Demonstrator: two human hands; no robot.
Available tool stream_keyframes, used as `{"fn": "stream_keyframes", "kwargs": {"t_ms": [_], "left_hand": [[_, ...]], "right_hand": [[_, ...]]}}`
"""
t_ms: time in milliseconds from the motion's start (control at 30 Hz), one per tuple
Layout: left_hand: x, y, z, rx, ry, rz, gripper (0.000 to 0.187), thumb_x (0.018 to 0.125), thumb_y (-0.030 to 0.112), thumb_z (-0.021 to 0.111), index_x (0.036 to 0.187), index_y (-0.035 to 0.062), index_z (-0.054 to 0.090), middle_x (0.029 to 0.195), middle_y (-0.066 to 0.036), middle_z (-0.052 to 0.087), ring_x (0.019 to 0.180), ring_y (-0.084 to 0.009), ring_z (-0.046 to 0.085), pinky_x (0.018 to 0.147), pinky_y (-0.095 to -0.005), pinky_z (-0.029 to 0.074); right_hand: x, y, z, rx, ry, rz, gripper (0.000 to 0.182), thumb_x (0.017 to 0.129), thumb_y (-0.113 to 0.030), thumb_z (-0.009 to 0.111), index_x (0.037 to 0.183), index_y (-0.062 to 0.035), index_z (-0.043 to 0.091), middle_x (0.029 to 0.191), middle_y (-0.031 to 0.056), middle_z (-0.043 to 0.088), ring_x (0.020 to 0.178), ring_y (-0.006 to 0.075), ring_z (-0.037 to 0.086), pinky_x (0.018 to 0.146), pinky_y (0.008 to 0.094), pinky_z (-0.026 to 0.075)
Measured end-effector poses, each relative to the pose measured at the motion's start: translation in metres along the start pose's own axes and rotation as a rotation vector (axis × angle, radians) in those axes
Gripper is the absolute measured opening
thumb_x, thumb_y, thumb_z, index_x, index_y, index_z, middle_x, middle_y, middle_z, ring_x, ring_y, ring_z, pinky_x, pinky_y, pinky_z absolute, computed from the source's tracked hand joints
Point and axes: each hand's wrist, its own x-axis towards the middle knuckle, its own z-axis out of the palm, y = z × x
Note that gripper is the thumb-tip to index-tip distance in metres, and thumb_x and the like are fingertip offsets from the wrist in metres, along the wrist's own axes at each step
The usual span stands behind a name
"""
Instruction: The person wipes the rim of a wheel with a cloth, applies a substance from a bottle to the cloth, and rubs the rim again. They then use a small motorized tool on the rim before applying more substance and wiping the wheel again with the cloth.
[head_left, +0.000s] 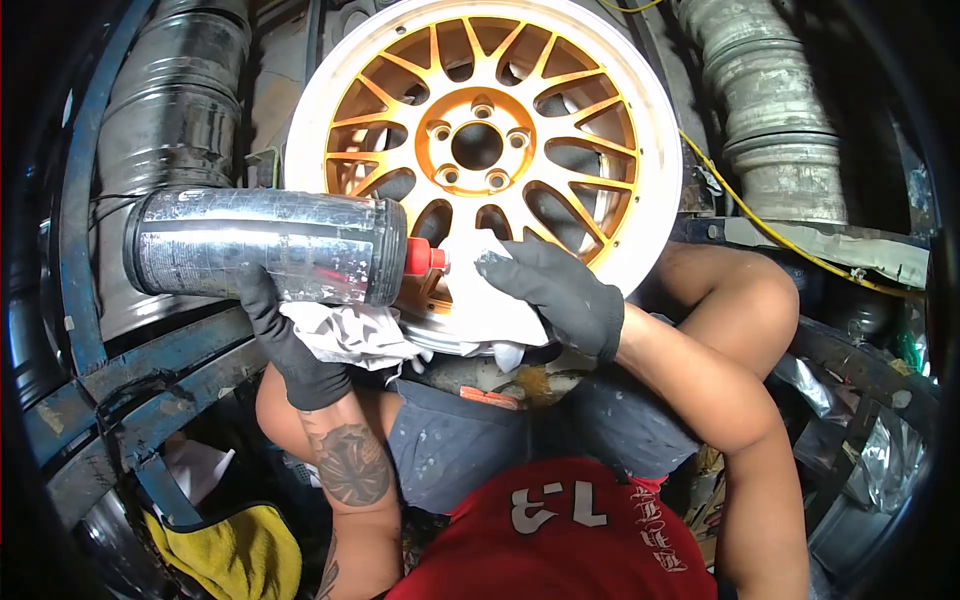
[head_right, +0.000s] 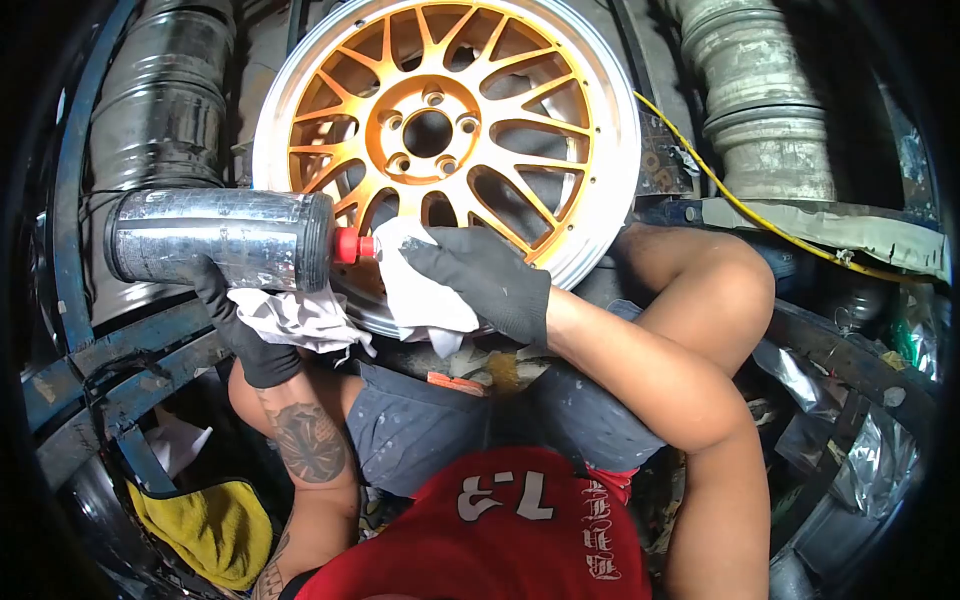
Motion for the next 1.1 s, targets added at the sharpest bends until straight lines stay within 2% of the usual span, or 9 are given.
{"fn": "stream_keyframes", "kwargs": {"t_ms": [100,200,433,633,767,833,933,1000,1100], "left_hand": [[0.006,-0.004,0.014,-0.105,-0.284,-0.150,0.067,0.095,0.046,0.064,0.144,0.0037,0.046,0.141,-0.017,0.055,0.129,-0.0338,0.054,0.114,-0.0518,0.041],[0.011,-0.007,0.031,-0.167,-0.444,-0.222,0.065,0.096,0.045,0.062,0.144,0.0029,0.046,0.141,-0.018,0.055,0.128,-0.0333,0.055,0.112,-0.0509,0.044],[0.007,-0.010,0.014,-0.190,-0.306,-0.143,0.064,0.096,0.045,0.063,0.141,0.0023,0.049,0.138,-0.016,0.058,0.126,-0.0320,0.056,0.113,-0.0496,0.042],[0.002,-0.002,0.004,-0.173,-0.253,-0.148,0.062,0.095,0.044,0.066,0.140,0.0039,0.051,0.139,-0.013,0.057,0.126,-0.0305,0.055,0.112,-0.0478,0.042],[-0.004,0.002,-0.002,0.005,0.010,0.055,0.062,0.095,0.045,0.066,0.140,0.0050,0.052,0.142,-0.013,0.055,0.128,-0.0293,0.053,0.112,-0.0478,0.041],[-0.012,0.005,-0.004,0.105,-0.013,0.163,0.066,0.094,0.048,0.066,0.141,0.0057,0.050,0.142,-0.013,0.054,0.128,-0.0290,0.052,0.112,-0.0478,0.041],[-0.019,0.012,0.005,0.521,0.056,0.402,0.080,0.088,0.056,0.068,0.146,0.0061,0.043,0.142,-0.015,0.051,0.129,-0.0317,0.050,0.112,-0.0503,0.040],[-0.019,0.026,-0.002,0.311,0.088,0.383,0.081,0.088,0.058,0.067,0.146,0.0062,0.044,0.141,-0.016,0.052,0.128,-0.0322,0.051,0.110,-0.0529,0.043],[-0.040,0.015,0.029,-0.061,-0.266,0.170,0.088,0.084,0.062,0.070,0.146,0.0066,0.042,0.142,-0.017,0.051,0.125,-0.0336,0.053,0.108,-0.0539,0.045]], "right_hand": [[-0.006,-0.009,0.002,0.167,-0.020,0.024,0.044,0.106,-0.039,0.048,0.114,0.0011,0.063,0.094,0.0097,0.071,0.084,0.0147,0.070,0.074,0.0274,0.056],[-0.009,-0.013,0.005,0.291,-0.010,0.044,0.043,0.106,-0.037,0.049,0.120,0.0021,0.062,0.099,0.0106,0.071,0.087,0.0170,0.071,0.077,0.0294,0.057],[-0.004,0.009,0.010,0.630,-0.070,0.047,0.044,0.107,-0.033,0.048,0.125,0.0059,0.058,0.104,0.0143,0.071,0.091,0.0220,0.072,0.081,0.0337,0.059],[0.000,0.019,0.011,0.705,-0.095,0.046,0.044,0.108,-0.030,0.046,0.127,0.0082,0.055,0.107,0.0165,0.068,0.093,0.0252,0.071,0.082,0.0373,0.060],[-0.001,0.017,0.012,0.733,-0.142,0.033,0.044,0.107,-0.029,0.046,0.130,0.0073,0.053,0.113,0.0184,0.067,0.097,0.0275,0.070,0.086,0.0403,0.059],[-0.001,0.022,0.010,0.706,-0.188,-0.011,0.046,0.106,-0.028,0.046,0.135,0.0075,0.050,0.122,0.0207,0.065,0.106,0.0309,0.069,0.093,0.0444,0.057],[-0.002,0.011,0.002,0.630,-0.178,-0.083,0.045,0.108,-0.033,0.043,0.130,0.0046,0.054,0.106,0.0186,0.069,0.094,0.0270,0.071,0.085,0.0410,0.059],[-0.004,-0.008,0.004,0.569,-0.067,-0.200,0.048,0.108,-0.037,0.041,0.127,0.0036,0.056,0.101,0.0188,0.070,0.091,0.0262,0.071,0.084,0.0415,0.059],[-0.007,-0.034,-0.002,0.798,-0.027,-0.313,0.049,0.106,-0.040,0.043,0.130,0.0014,0.053,0.108,0.0175,0.068,0.095,0.0294,0.070,0.086,0.0432,0.058]]}}
